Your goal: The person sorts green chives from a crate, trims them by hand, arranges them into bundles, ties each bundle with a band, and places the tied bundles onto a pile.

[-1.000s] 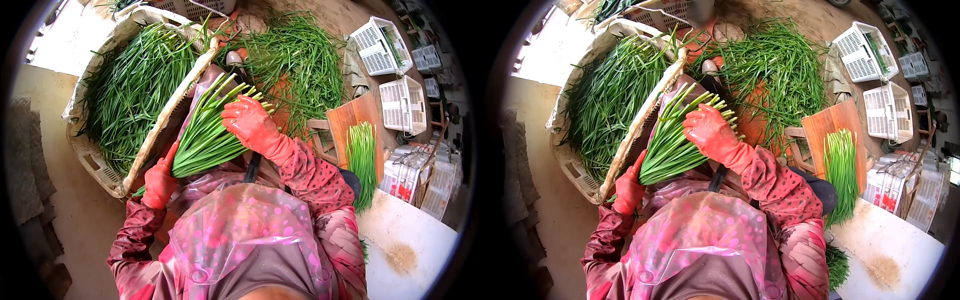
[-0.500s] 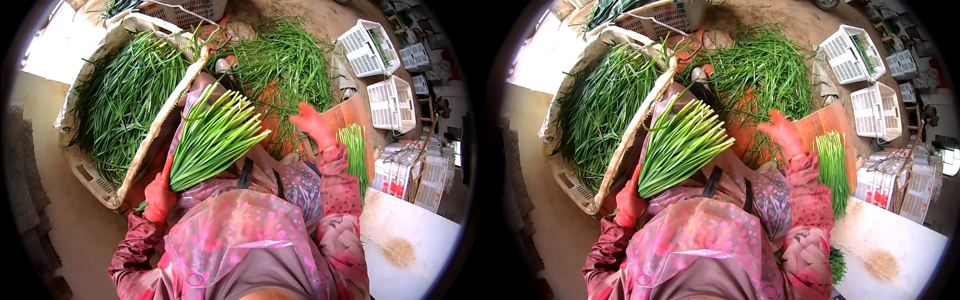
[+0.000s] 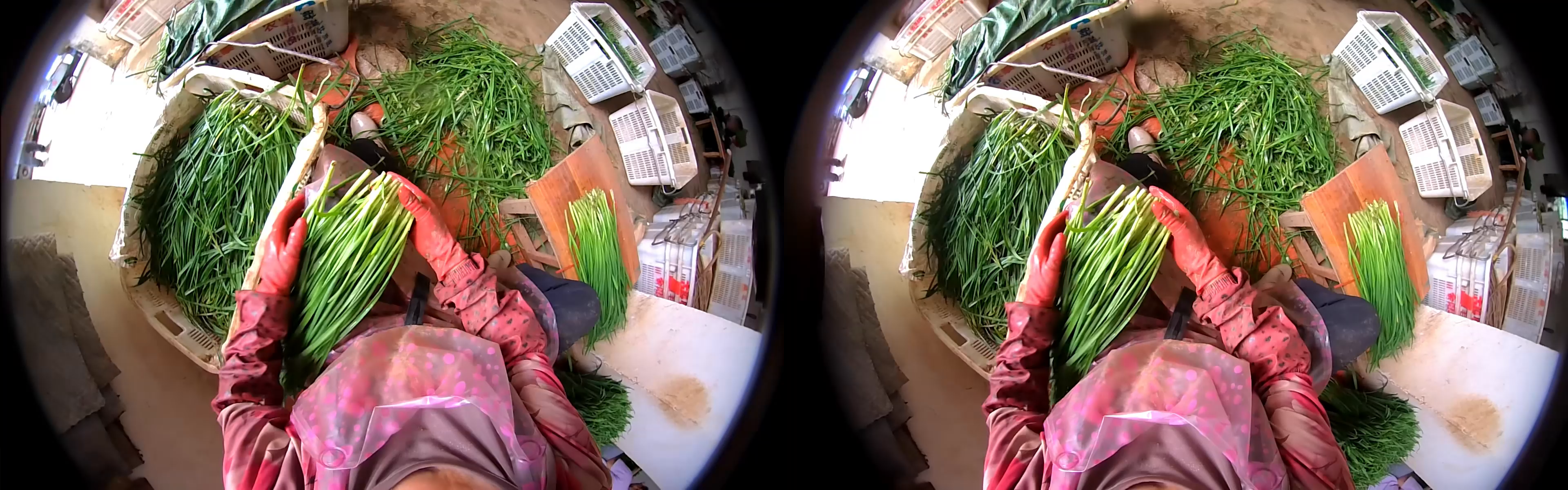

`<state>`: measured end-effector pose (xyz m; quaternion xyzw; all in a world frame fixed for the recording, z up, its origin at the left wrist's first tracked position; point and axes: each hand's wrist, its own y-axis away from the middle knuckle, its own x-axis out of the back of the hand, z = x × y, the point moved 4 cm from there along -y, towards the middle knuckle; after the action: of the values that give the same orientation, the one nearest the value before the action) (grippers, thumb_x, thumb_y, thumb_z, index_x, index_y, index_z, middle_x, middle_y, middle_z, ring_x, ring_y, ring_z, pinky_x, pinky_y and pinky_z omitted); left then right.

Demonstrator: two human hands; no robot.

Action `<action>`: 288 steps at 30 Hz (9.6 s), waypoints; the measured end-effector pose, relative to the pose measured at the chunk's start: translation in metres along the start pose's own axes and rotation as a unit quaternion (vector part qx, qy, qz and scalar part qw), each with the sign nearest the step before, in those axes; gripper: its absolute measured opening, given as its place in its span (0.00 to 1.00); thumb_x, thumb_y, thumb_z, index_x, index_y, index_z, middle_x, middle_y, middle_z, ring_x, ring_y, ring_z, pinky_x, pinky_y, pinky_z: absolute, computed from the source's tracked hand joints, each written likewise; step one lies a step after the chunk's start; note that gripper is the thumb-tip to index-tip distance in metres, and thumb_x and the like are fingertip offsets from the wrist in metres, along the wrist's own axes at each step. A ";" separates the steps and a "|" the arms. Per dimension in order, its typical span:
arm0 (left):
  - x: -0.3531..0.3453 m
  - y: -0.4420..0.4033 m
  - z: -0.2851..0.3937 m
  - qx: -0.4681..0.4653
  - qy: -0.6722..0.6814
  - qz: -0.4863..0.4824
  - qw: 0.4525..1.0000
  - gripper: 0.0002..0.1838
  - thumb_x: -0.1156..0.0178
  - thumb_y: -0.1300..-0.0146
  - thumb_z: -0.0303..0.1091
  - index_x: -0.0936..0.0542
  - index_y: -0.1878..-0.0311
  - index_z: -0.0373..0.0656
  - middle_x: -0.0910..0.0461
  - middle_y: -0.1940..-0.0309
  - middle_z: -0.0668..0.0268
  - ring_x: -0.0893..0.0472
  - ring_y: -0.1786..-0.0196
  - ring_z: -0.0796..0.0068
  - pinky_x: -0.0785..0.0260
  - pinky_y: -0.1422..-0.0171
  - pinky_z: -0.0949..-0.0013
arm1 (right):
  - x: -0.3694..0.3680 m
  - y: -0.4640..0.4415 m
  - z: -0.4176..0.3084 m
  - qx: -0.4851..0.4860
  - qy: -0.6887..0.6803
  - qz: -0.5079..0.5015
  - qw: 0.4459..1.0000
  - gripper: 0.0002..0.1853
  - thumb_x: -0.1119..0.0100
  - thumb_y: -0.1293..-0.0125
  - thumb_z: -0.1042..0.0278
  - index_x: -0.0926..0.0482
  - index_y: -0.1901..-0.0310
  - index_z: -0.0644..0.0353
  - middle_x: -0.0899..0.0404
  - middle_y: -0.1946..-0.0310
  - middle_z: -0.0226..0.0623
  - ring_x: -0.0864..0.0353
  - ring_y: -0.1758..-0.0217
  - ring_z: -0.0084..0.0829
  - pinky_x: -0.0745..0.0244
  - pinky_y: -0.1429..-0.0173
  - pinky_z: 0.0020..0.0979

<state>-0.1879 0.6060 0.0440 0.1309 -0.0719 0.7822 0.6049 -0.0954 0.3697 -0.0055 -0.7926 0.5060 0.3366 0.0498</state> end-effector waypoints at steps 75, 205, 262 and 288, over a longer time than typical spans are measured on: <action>-0.102 -0.039 0.107 0.062 0.384 -0.176 0.904 0.20 0.41 0.39 0.41 0.24 0.48 0.38 0.19 0.64 0.62 0.19 0.62 0.67 0.28 0.48 0.65 | -0.137 0.039 -0.216 0.347 0.379 -0.060 0.856 0.38 0.27 0.50 0.46 0.28 0.40 0.57 0.20 0.47 0.47 0.20 0.44 0.44 0.26 0.41 0.37; 0.203 -0.096 -0.126 0.013 -0.427 0.168 0.889 0.33 0.27 0.48 0.40 0.26 0.42 0.34 0.19 0.51 0.49 0.19 0.49 0.60 0.29 0.41 0.63 | -0.003 0.169 -0.203 -0.075 0.168 0.161 0.970 0.16 0.35 0.40 0.71 0.23 0.51 0.64 0.17 0.64 0.40 0.16 0.67 0.31 0.18 0.63 0.31; -0.254 0.008 0.121 0.183 0.513 -0.470 0.694 0.17 0.42 0.36 0.38 0.20 0.51 0.36 0.24 0.42 0.51 0.26 0.38 0.52 0.34 0.32 0.51 | 0.014 0.175 -0.145 -0.141 0.236 0.028 0.961 0.28 0.45 0.31 0.43 0.24 0.49 0.65 0.18 0.62 0.41 0.17 0.60 0.29 0.21 0.55 0.30; -0.036 -0.057 -0.017 0.076 0.730 -0.083 0.674 0.11 0.42 0.35 0.34 0.21 0.54 0.39 0.20 0.53 0.57 0.26 0.39 0.52 0.47 0.27 0.34 | 0.045 0.189 -0.083 -0.109 0.837 -0.138 0.518 0.10 0.45 0.44 0.64 0.19 0.76 0.60 0.18 0.75 0.47 0.17 0.68 0.48 0.22 0.62 0.46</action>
<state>-0.1263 0.5918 0.0145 -0.4311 0.4635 0.5778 0.5152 -0.2022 0.2092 0.0814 -0.7679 0.1579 -0.4407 -0.4372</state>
